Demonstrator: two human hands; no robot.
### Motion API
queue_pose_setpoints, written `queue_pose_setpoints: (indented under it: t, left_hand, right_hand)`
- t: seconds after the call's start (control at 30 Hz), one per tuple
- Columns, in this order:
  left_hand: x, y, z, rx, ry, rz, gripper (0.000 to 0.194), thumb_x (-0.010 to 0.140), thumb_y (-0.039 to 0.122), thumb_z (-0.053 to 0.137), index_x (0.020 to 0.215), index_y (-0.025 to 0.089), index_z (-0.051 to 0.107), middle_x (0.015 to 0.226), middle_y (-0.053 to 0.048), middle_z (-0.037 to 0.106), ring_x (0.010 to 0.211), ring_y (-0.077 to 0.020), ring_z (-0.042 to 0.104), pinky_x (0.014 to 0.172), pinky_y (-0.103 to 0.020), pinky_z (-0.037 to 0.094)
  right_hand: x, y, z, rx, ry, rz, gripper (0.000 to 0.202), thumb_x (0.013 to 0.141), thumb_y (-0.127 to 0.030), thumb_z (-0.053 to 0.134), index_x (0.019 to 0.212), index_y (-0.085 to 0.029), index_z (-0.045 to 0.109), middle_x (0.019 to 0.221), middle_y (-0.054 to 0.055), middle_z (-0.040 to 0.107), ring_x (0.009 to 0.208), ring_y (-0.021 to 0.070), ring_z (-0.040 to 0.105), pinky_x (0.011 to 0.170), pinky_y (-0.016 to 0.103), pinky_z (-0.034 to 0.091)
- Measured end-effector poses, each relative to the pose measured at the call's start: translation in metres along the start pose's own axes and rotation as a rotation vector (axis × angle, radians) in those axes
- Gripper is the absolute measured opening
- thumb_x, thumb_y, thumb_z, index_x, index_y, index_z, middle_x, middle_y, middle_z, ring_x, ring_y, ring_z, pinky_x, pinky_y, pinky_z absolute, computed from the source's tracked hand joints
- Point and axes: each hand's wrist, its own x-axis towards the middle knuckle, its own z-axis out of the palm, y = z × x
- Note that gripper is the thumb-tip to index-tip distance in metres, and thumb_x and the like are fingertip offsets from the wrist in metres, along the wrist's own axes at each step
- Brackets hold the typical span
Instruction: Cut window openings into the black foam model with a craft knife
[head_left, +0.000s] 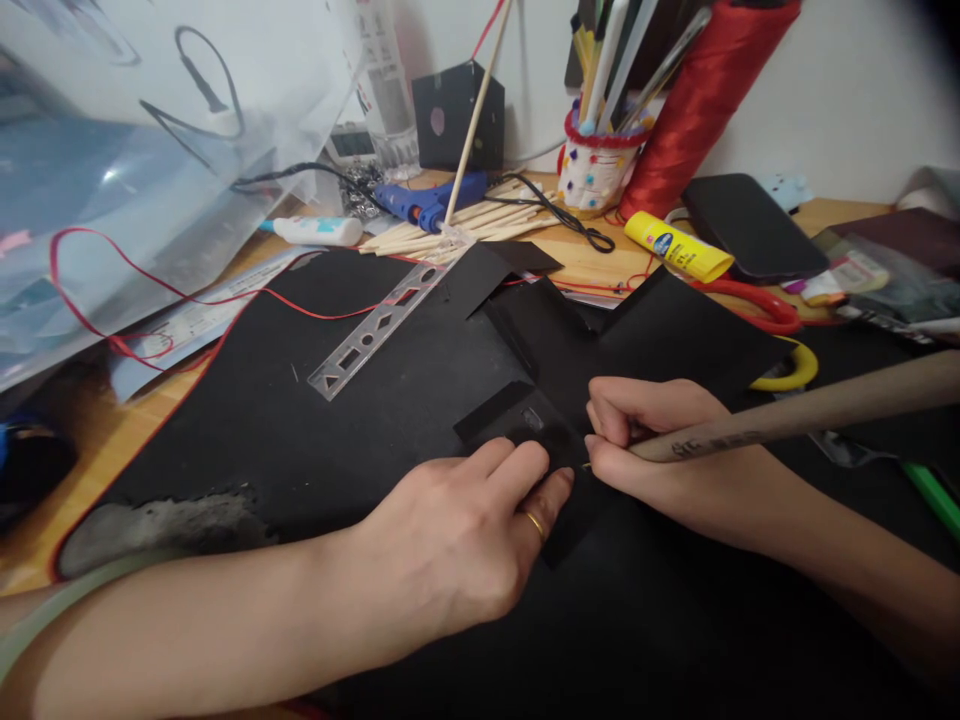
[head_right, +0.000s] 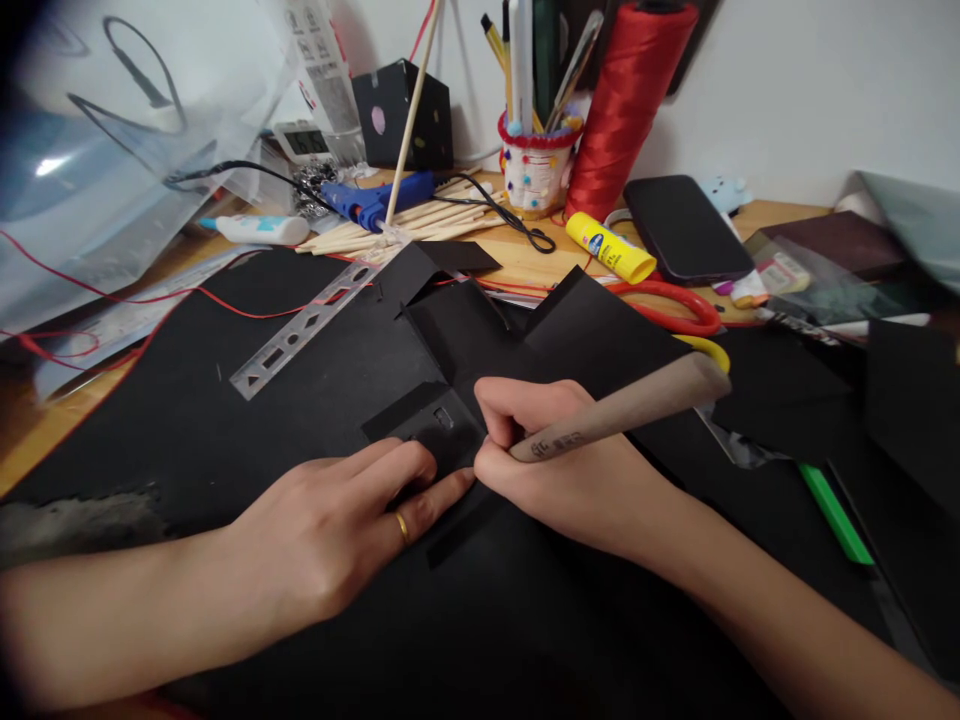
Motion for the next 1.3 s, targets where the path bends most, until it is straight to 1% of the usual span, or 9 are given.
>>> queue_pose_setpoints:
  t: [0.17, 0.33, 0.43, 0.57, 0.9, 1.0, 1.1, 1.2, 1.3]
  left_hand:
    - [-0.001, -0.011, -0.007, -0.154, -0.01, -0.047, 0.034, 0.094, 0.022, 0.023, 0.103, 0.019, 0.056, 0.082, -0.001, 0.053, 0.065, -0.0091, 0.048, 0.05, -0.018, 0.038]
    - [0.005, -0.037, -0.019, -0.051, 0.115, -0.248, 0.019, 0.087, 0.027, 0.044, 0.101, 0.02, 0.055, 0.096, -0.004, 0.053, 0.084, -0.0156, 0.051, 0.068, -0.026, 0.042]
    - [0.011, -0.05, -0.022, -0.091, 0.028, -0.428, 0.021, 0.082, 0.034, 0.05, 0.092, 0.017, 0.054, 0.087, -0.003, 0.056, 0.077, -0.0168, 0.054, 0.065, -0.028, 0.042]
    - [0.016, -0.056, -0.021, -0.469, -0.11, -0.538, 0.018, 0.079, 0.034, 0.053, 0.087, 0.019, 0.052, 0.071, 0.003, 0.057, 0.063, -0.0122, 0.055, 0.054, -0.021, 0.039]
    - [0.004, -0.009, -0.025, -0.62, -0.104, -0.52, 0.003, 0.08, 0.016, 0.044, 0.08, 0.018, 0.046, 0.058, 0.006, 0.052, 0.051, -0.0084, 0.05, 0.049, -0.017, 0.035]
    - [0.002, 0.003, -0.028, -0.738, -0.207, -0.484, 0.008, 0.084, 0.016, 0.038, 0.086, 0.018, 0.046, 0.052, 0.007, 0.051, 0.046, -0.0077, 0.051, 0.048, -0.016, 0.035]
    - [0.005, 0.004, -0.033, -0.565, -0.28, -0.412, 0.012, 0.084, 0.022, 0.043, 0.087, 0.019, 0.054, 0.048, 0.007, 0.05, 0.043, -0.0082, 0.048, 0.044, -0.016, 0.032]
    - [0.01, -0.002, -0.033, -0.366, -0.134, -0.296, 0.015, 0.084, 0.024, 0.047, 0.087, 0.02, 0.061, 0.062, 0.003, 0.058, 0.055, -0.0098, 0.053, 0.051, -0.018, 0.036]
    - [0.012, -0.003, -0.027, -0.323, -0.027, -0.051, 0.023, 0.089, 0.021, 0.041, 0.1, 0.021, 0.061, 0.085, -0.002, 0.06, 0.078, -0.0115, 0.054, 0.066, -0.02, 0.042]
  right_hand:
    - [0.002, 0.004, -0.003, 0.233, 0.084, 0.065, 0.026, 0.068, -0.011, 0.052, 0.055, -0.019, 0.03, 0.051, -0.006, 0.032, 0.048, 0.0062, 0.028, 0.043, 0.022, 0.02]
    - [0.001, 0.009, -0.005, 0.565, 0.24, 0.119, 0.031, 0.074, -0.018, 0.056, 0.057, -0.019, 0.03, 0.051, -0.007, 0.03, 0.047, 0.0057, 0.025, 0.044, 0.023, 0.017]
    - [-0.001, 0.006, -0.008, 0.546, 0.287, 0.13, 0.031, 0.074, -0.023, 0.058, 0.057, -0.019, 0.032, 0.05, -0.007, 0.029, 0.046, 0.006, 0.025, 0.044, 0.024, 0.016]
    - [-0.004, -0.005, -0.017, 0.436, 0.378, 0.112, 0.029, 0.074, -0.029, 0.06, 0.059, -0.019, 0.037, 0.05, -0.006, 0.033, 0.046, 0.0067, 0.028, 0.043, 0.025, 0.018]
    - [-0.02, -0.021, -0.04, 0.289, 0.515, 0.148, 0.02, 0.067, -0.035, 0.065, 0.067, -0.019, 0.052, 0.055, -0.005, 0.046, 0.046, 0.0062, 0.035, 0.042, 0.023, 0.024]
    - [-0.03, -0.02, -0.032, 0.268, 0.454, 0.175, 0.02, 0.067, -0.033, 0.063, 0.065, -0.018, 0.049, 0.054, -0.005, 0.046, 0.047, 0.0065, 0.038, 0.042, 0.022, 0.025]
    - [-0.04, -0.014, -0.019, 0.298, 0.3, 0.207, 0.02, 0.069, -0.025, 0.059, 0.063, -0.018, 0.041, 0.053, -0.007, 0.038, 0.046, 0.0053, 0.032, 0.043, 0.021, 0.022]
    - [-0.045, -0.006, -0.008, 0.296, 0.24, 0.209, 0.02, 0.068, -0.017, 0.053, 0.06, -0.018, 0.035, 0.052, -0.008, 0.033, 0.048, 0.0053, 0.028, 0.044, 0.021, 0.021]
    - [-0.047, 0.0, -0.003, 0.275, 0.203, 0.178, 0.02, 0.068, -0.015, 0.051, 0.059, -0.018, 0.033, 0.054, -0.007, 0.032, 0.05, 0.006, 0.028, 0.045, 0.021, 0.022]
